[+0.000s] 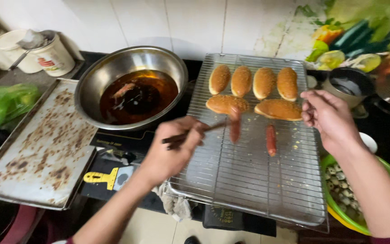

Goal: The person washes a metal pot in a double-basin sink using a sponge and running water. They then move to the stove to fry sausages in a pan of oil, using chopsticks to turn them and place them on a wire rack next to burger buns. Finally, they return to the sink to rinse a metal bowl.

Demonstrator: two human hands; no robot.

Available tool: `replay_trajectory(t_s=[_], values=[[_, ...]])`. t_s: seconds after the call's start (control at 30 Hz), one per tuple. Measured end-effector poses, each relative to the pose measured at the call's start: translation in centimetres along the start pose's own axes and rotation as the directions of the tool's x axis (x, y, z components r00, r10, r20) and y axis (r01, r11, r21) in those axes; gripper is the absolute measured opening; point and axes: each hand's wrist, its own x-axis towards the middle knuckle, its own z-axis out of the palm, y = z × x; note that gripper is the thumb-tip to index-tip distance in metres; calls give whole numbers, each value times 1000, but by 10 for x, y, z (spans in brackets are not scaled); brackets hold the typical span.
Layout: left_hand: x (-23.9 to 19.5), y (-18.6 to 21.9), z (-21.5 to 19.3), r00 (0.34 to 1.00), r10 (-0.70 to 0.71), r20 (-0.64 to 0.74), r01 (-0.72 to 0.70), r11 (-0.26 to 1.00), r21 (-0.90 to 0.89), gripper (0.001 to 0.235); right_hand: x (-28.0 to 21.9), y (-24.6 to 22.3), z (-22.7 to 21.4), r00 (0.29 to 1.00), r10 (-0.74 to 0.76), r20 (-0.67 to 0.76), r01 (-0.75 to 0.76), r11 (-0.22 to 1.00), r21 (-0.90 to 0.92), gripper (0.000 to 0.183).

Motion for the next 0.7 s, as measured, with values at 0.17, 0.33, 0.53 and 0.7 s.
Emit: replay_trajectory(t_s=[0.17,0.33,0.53,0.7], values=[[33,-12,62,908,-405,111,416,904,-101,37,-6,12,-22,1000,31,3,-31,999,-21,13],[58,-40,90,822,-561,95,568,799,-199,30,-3,29,-43,999,41,-10,-41,999,9,17],[61,-16,87,736,-674,69,677,729,-104,38,-9,26,-47,994,105,-5,-105,994,10,16],[55,-5,73,705,-707,55,709,703,-54,37,1,33,-42,996,88,17,-89,996,17,17]])
